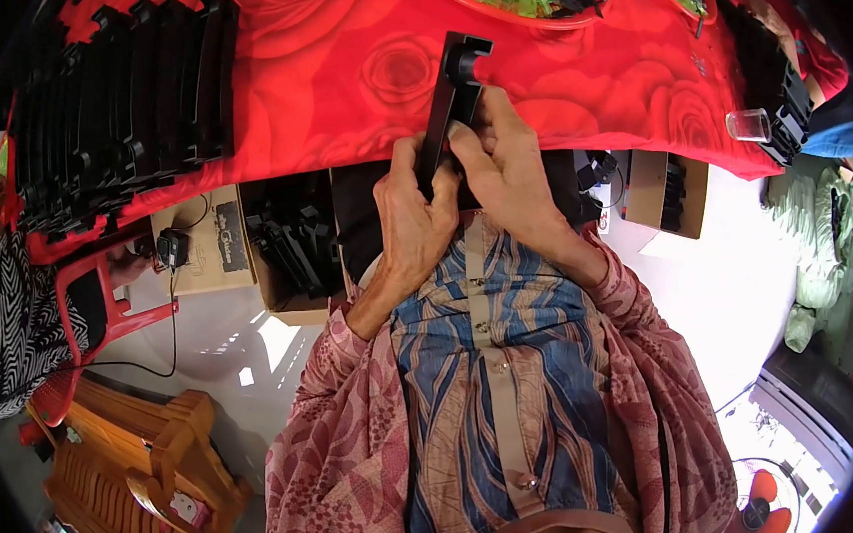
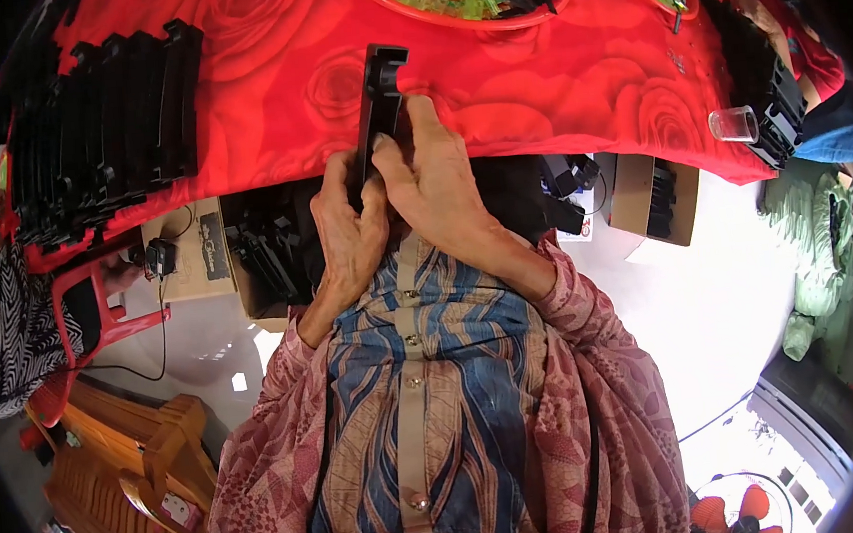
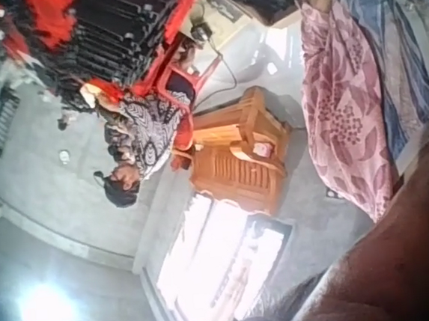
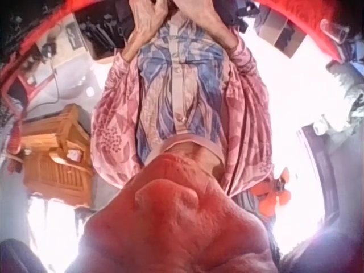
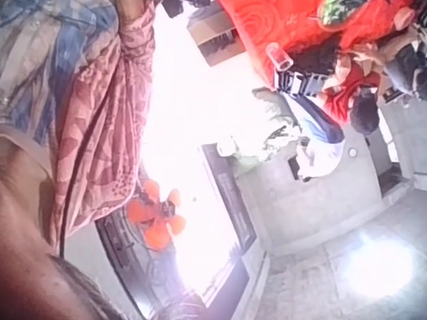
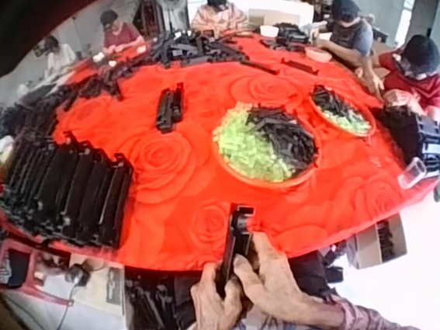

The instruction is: The person assembles small plastic components and plastic strips by hand at a workshop table, taking them from a cardboard box.

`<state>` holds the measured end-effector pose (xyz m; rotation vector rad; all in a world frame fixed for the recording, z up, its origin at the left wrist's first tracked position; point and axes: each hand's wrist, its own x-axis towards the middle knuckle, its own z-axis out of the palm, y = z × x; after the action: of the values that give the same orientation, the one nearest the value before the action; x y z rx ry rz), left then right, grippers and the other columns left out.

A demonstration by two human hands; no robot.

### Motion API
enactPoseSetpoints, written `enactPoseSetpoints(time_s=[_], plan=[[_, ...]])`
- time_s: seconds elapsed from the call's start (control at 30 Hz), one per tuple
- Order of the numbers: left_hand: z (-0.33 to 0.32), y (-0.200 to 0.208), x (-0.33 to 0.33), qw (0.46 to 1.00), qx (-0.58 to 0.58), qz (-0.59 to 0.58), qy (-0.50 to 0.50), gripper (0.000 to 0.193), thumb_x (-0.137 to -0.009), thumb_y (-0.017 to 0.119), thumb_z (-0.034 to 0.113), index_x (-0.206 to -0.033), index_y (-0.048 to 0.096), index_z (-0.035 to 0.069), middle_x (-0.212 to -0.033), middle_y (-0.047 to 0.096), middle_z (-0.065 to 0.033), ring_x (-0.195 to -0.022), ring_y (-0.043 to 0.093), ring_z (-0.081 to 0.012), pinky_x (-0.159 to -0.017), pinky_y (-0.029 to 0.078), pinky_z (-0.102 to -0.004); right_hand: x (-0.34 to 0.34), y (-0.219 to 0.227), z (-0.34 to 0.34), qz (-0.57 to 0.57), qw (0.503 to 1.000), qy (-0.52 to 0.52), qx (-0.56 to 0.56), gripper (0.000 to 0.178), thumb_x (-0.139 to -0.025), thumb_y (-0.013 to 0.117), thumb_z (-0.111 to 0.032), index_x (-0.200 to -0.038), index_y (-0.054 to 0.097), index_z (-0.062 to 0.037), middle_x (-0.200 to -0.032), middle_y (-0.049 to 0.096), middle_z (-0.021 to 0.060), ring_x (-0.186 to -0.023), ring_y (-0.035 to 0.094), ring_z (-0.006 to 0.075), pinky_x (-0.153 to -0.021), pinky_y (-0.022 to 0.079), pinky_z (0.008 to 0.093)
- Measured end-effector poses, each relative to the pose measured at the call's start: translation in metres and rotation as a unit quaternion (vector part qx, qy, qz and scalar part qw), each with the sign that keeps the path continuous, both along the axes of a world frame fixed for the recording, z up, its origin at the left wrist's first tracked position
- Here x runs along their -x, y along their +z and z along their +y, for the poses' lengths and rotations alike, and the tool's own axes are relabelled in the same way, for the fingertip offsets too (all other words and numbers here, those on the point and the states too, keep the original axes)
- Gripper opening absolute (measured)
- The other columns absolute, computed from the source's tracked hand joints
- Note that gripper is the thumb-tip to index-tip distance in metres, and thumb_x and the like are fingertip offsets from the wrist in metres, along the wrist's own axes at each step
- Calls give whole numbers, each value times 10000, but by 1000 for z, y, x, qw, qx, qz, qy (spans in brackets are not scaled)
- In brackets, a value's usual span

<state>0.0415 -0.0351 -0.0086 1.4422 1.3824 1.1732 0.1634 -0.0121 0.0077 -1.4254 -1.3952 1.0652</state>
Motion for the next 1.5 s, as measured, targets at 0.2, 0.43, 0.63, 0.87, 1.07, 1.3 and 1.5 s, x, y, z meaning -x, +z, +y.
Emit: enactPoseSetpoints(time_s=[0.2,0.43,0.63,0.87,1.07,1.3,1.5], plan=[[-6,6,5,990,112,-88,-14,237,-908,518,66,-1121,519,-39,-773,620,-96,-650,560,-129,-603,463,-289,-5,18,-1,41,996,-60,-57,335,-898,610,-73,-1201,503,22,-818,628,109,-674,594,136,-604,490,269],[-5,3,3,987,110,-115,-2,267,-905,514,51,-1153,504,-48,-752,591,-70,-654,549,-113,-589,457,-277,-12,25,-10,-145,950,30,-274,301,-797,645,71,-1085,581,11,-956,644,126,-809,645,211,-659,513,299],[-4,4,1,981,136,-138,-2,259,-935,529,85,-1171,530,-22,-830,602,-28,-662,526,-77,-591,428,-230,-13,20,-5,40,996,-62,-56,467,-818,693,-33,-1235,492,31,-1104,601,157,-899,624,210,-739,523,315],[5,8,20,990,72,-49,-110,242,-905,564,85,-1109,546,-42,-750,611,-163,-664,609,-238,-603,464,-335,-28,60,10,-269,899,-32,-345,520,-751,711,-42,-1228,515,21,-1145,578,176,-1069,540,358,-952,422,464],[28,21,46,957,-2,112,-267,243,-834,614,137,-991,518,-21,-789,612,-247,-743,599,-420,-671,460,-462,-46,51,6,-336,864,354,-119,356,-771,683,-99,-1097,579,1,-1040,603,165,-936,580,359,-838,469,440],[33,42,53,892,57,252,-371,342,-767,672,119,-1052,509,22,-887,630,-209,-845,604,-424,-733,489,-459,-48,24,5,-204,891,406,-8,320,-854,620,-85,-1152,555,10,-1016,616,189,-962,611,356,-809,491,406],[35,53,61,968,-161,166,-102,495,-744,753,129,-1173,538,8,-1066,611,-158,-1002,593,-290,-888,465,-381,-46,21,-3,-82,959,260,80,320,-894,548,0,-1213,541,11,-951,634,106,-874,617,171,-791,485,305]])
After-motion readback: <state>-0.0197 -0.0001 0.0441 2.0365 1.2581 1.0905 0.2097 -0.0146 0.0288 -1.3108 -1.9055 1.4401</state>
